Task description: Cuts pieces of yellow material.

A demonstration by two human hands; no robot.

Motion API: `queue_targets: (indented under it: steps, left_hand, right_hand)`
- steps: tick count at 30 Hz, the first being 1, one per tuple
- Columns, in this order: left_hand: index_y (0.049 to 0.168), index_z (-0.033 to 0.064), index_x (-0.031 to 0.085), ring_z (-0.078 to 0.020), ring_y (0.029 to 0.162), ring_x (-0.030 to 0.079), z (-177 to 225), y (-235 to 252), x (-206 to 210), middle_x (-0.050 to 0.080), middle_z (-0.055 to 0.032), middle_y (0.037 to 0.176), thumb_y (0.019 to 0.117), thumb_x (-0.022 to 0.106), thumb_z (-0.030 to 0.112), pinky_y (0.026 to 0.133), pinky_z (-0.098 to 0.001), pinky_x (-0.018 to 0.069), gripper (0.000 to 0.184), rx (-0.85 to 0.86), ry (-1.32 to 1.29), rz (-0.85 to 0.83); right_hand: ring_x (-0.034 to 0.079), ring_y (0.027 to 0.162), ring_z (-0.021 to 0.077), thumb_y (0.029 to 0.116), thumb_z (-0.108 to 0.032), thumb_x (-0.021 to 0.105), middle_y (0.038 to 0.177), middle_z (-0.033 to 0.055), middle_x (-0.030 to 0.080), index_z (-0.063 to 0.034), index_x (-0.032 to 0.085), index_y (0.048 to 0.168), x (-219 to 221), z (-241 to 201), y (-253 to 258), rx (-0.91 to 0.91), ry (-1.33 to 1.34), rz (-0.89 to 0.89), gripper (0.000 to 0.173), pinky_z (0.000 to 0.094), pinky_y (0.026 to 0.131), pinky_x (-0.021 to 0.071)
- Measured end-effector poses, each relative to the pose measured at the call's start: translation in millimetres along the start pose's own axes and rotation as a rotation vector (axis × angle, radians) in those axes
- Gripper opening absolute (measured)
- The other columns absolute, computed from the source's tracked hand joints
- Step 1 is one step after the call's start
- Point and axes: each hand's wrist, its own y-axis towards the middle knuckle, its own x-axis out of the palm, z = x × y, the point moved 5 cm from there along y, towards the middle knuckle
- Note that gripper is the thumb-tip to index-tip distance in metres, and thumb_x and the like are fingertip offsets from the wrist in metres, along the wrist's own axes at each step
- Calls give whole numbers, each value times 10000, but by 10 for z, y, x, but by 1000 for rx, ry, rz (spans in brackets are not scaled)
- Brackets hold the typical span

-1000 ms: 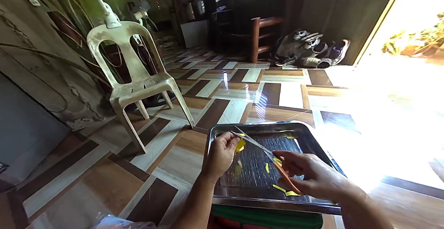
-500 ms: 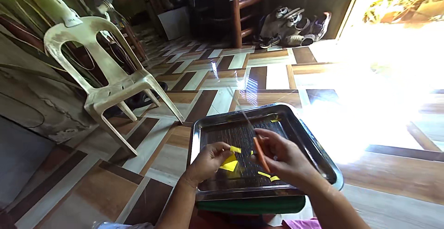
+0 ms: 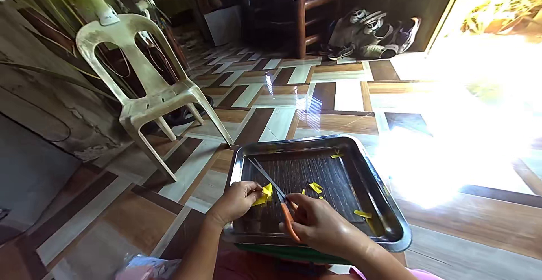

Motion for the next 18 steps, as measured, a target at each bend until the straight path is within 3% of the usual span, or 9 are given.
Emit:
queue_targets:
  steps: [2,5,8,12,15,18]
  left_hand:
    - [1118,-24,690,-63,797,587,-31,-26,-50,672,-79,921,1039,579,142,783,-249,488,214,-16,-39,3]
    - [1065,-13,687,18,725,563,47,-69,-64,641,11,834,1020,597,116,715,-177,483,164,74,-204,38]
    - [1017,1,678,49,732,604,322,-101,-22,651,69,815,1007,587,71,710,-146,518,115,235,-385,13]
    - [995,15,662,57,702,585,557,-97,7,631,84,783,1012,574,72,676,-132,498,106,277,-421,-15]
    - [977,6,681,68,712,577,654,-125,-1,636,76,801,1002,585,70,678,-120,490,118,324,-383,1]
    - [973,0,687,84,700,544,699,-171,-5,620,81,794,993,573,69,658,-105,458,135,361,-345,20]
  right_hand:
    - [564,666,131,922,-260,711,798,45,606,-14,526,1421,-1,-28,1,-45,78,93,586,326,664,501]
    - [663,790,155,908,-160,703,978,106,697,-9,469,1482,-69,-60,43,-114,188,278,638,342,751,563]
    - [685,874,89,900,-110,715,1084,84,703,0,454,1481,-148,-93,88,-205,403,377,647,247,787,572]
    - [701,845,60,837,3,743,1016,40,720,43,461,1406,-187,-168,71,-338,717,390,636,190,745,583]
    - [693,746,58,800,79,732,892,13,720,27,498,1355,-223,-164,40,-314,761,429,604,190,674,580]
    - [690,713,48,780,88,732,851,-2,718,19,506,1333,-231,-154,29,-356,744,429,602,187,653,580]
